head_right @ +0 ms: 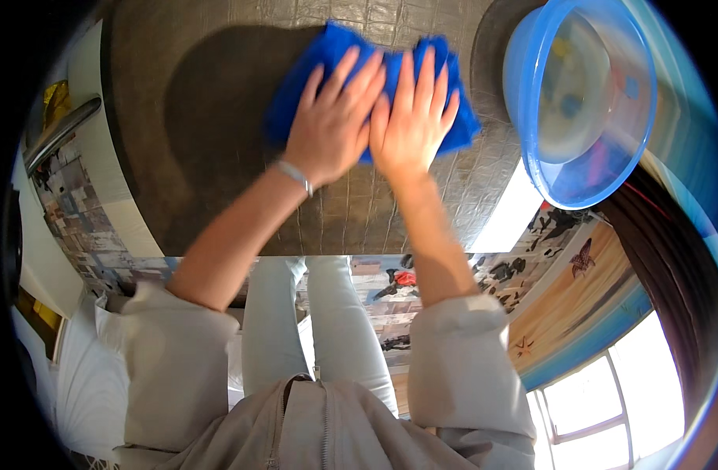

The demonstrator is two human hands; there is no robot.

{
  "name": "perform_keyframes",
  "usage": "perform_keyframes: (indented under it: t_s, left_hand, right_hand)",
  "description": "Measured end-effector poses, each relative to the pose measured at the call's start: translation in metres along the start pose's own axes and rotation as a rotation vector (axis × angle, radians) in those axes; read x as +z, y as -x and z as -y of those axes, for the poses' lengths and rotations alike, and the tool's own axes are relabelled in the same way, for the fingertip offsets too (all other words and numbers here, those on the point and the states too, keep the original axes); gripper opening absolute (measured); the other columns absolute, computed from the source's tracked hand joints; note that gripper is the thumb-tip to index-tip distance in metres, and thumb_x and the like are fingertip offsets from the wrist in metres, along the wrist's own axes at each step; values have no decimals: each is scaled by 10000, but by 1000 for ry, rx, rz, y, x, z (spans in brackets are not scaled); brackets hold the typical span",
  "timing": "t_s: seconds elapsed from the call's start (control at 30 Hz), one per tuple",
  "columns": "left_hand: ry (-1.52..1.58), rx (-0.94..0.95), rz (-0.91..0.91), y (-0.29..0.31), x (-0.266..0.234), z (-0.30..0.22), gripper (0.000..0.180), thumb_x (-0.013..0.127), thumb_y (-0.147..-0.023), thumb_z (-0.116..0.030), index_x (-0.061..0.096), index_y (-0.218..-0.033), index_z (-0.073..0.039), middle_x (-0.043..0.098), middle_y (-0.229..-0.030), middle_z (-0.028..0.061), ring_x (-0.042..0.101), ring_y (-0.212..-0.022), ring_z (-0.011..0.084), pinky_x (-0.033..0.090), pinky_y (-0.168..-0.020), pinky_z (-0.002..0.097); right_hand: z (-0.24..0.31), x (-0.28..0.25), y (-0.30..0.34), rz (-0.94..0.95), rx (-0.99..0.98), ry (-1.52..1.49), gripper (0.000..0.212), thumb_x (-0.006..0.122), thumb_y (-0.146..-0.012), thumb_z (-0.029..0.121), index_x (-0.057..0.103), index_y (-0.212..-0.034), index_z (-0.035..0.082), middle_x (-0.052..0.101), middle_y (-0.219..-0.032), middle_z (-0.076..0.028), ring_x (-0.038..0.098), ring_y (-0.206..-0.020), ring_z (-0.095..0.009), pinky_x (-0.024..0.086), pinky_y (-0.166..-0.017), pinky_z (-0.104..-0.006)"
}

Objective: The person wipes the window sill and the interior wall with a blue cloth. They then move to a white bedside table and wipe its top surface and side panel. The person uses a blue cloth to clean the surfaces in a bedroom setting.

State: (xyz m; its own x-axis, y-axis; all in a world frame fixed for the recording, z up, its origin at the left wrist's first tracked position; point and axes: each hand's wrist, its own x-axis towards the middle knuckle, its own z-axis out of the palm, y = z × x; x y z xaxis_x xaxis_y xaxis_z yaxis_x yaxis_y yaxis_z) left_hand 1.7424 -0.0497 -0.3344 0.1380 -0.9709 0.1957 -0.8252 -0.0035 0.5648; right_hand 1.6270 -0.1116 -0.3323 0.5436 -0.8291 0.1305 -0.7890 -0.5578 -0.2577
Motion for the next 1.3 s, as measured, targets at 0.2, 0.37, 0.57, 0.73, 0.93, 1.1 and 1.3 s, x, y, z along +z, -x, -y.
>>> perform_keyframes:
  t_s: [0.2, 0.37, 0.57, 0.73, 0.93, 1.1, 1.3]
  left_hand:
    - [-178, 177, -76, -137, 5, 56, 528, 469, -848, -295, 439, -1299, -22, 389, -1388, 143, 326, -1297, 306, 238, -1067, 471]
    - [-221, 98, -135, -169, 17, 52, 550, 444, -860, -320, 411, -1324, -26, 356, -1414, 135, 280, -1326, 297, 203, -1082, 470]
    - [-90, 67, -175, -114, 29, 19, 553, 491, -842, -294, 415, -1321, -28, 355, -1414, 139, 271, -1324, 317, 215, -1075, 477]
    - [20, 38, -33, -33, 36, -40, 443, 530, -809, -209, 536, -1227, -63, 421, -1377, 73, 349, -1287, 256, 251, -1024, 465]
    - [-67, 116, 303, 77, 50, -112, 488, 429, -890, -253, 399, -1363, -135, 321, -1455, 19, 225, -1370, 216, 126, -1101, 445]
    - [-98, 145, 331, 90, 59, -130, 538, 452, -889, -274, 332, -1404, -173, 262, -1485, -8, 158, -1393, 191, 19, -1125, 447]
    - [-139, 151, 295, 94, 71, -130, 517, 402, -912, -283, 319, -1411, -181, 212, -1504, -18, 115, -1402, 183, 20, -1125, 434]
  right_hand:
    - [-23, -20, -146, 548, 41, 183, 494, 444, -868, 308, 447, -1305, 76, 390, -1385, -157, 364, -1249, -365, 264, -1008, -537]
    - [-41, 12, -161, -299, -31, 167, 457, 429, -891, 286, 443, -1301, 85, 412, -1362, -135, 347, -1272, -312, 267, -1029, -475]
    - [-42, -6, -106, -197, -109, -76, 495, 436, -896, 286, 394, -1351, 94, 355, -1401, -171, 313, -1298, -317, 260, -1043, -468]
    - [-51, -13, 8, -82, 106, -28, 480, 410, -915, 320, 424, -1342, 101, 371, -1410, -144, 333, -1281, -376, 219, -1050, -491]
    - [-59, -28, 173, -12, 282, 63, 510, 324, -965, 359, 383, -1346, 25, 330, -1417, -202, 293, -1293, -415, 196, -1059, -523]
    - [-63, -38, 189, -63, 264, 60, 555, 326, -962, 435, 310, -1399, 93, 305, -1434, -174, 305, -1295, -375, 234, -1038, -516]
    - [-61, -22, 204, -115, 533, 185, 544, 324, -962, 432, 359, -1376, 81, 324, -1421, -171, 310, -1304, -356, 243, -1053, -502]
